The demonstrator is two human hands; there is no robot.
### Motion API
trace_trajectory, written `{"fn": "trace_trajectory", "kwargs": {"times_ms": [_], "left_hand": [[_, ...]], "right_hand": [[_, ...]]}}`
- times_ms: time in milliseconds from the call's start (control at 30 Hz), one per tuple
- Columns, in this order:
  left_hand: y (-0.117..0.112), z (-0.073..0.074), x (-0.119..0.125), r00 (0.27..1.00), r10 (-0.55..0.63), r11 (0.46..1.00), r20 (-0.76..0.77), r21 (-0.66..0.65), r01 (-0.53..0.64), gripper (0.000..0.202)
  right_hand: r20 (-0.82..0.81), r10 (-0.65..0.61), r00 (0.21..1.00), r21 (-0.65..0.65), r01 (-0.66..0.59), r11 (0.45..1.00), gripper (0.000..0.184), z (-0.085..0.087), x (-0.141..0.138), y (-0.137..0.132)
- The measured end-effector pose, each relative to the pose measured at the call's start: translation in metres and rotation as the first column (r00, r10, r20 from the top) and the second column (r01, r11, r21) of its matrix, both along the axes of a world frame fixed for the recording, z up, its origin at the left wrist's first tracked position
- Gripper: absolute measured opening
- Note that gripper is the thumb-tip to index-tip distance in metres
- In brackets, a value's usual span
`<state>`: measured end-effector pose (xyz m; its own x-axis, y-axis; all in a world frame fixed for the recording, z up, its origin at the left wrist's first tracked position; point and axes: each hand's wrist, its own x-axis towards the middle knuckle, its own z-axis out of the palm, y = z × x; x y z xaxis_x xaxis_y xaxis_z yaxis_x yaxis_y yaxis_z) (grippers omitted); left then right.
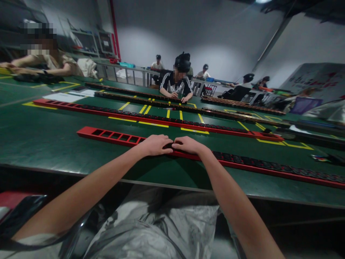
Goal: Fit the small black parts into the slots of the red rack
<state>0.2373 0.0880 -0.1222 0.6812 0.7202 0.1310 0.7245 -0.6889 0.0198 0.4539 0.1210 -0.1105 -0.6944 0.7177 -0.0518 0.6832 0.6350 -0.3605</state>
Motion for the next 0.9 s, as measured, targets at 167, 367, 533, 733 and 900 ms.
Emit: {"fn": "trace_trajectory", "kwargs": {"times_ms": [167,367,533,733,900], "left_hand": [[0.0,-0.001,0.003,0.999,0.007,0.999,-0.036,0.048,-0.005,0.051],[0.003,0.001,0.002,0.998,0.01,1.0,-0.067,0.023,-0.009,0.049],[0.007,0.002,0.0,0.998,0.007,1.0,-0.055,0.0,-0.007,0.051],[0.013,0.003,-0.008,0.999,0.023,0.999,-0.042,-0.048,-0.025,0.052],[0.016,0.007,-0.027,0.998,0.061,0.992,-0.016,-0.108,-0.062,0.052]], "right_hand": [[0.012,-0.017,1.0,0.005,0.017,1.0,0.041,0.001,-0.001,-0.001],[0.006,0.001,1.0,-0.015,-0.001,1.0,0.042,0.005,0.0,-0.002],[-0.009,-0.001,1.0,-0.039,0.0,0.999,0.041,0.007,0.002,-0.002],[-0.029,-0.027,0.999,-0.059,0.026,0.998,0.04,0.009,0.006,-0.002],[-0.02,-0.048,0.999,-0.058,0.047,0.997,0.043,0.009,0.009,-0.002]]}}
